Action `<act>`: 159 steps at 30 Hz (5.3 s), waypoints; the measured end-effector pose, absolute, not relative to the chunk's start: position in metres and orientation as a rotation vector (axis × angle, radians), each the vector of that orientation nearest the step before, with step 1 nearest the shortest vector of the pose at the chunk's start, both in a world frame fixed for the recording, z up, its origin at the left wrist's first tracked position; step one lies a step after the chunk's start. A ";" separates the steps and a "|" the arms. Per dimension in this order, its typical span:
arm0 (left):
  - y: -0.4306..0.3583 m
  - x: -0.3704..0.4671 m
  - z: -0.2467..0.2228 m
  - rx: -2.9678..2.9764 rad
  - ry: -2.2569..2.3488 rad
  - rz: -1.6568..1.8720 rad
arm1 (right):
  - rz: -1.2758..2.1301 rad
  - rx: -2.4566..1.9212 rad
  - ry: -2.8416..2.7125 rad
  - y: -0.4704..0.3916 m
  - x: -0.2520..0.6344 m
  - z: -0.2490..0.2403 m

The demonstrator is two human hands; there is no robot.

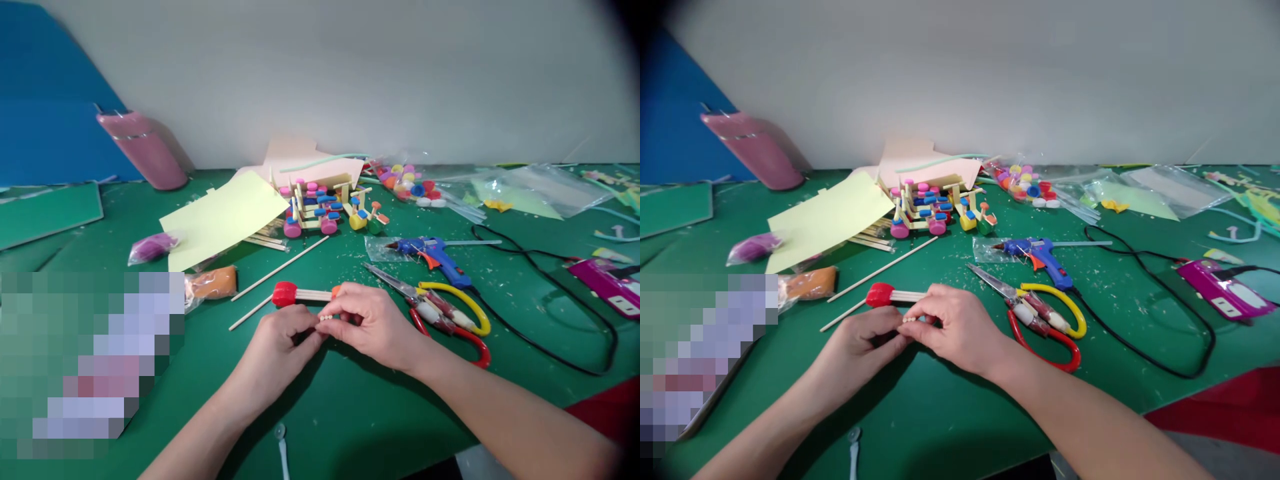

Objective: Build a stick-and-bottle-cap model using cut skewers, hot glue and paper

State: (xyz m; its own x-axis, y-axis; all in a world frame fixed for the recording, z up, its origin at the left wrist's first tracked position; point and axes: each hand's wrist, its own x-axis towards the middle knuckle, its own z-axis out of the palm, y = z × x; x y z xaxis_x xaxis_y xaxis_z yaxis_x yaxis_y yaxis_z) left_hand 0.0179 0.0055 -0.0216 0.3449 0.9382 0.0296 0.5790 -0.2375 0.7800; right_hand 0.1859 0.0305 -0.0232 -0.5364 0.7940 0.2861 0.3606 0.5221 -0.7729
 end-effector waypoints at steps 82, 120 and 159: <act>-0.010 0.030 -0.014 0.688 0.965 0.696 | 1.188 -0.839 -2.028 0.029 0.201 0.000; -0.004 0.022 -0.022 2.424 1.547 0.791 | 0.866 -1.044 -1.916 0.034 0.203 -0.007; -0.011 0.034 -0.015 0.764 0.931 0.865 | 1.180 -0.787 -1.910 0.018 0.191 -0.007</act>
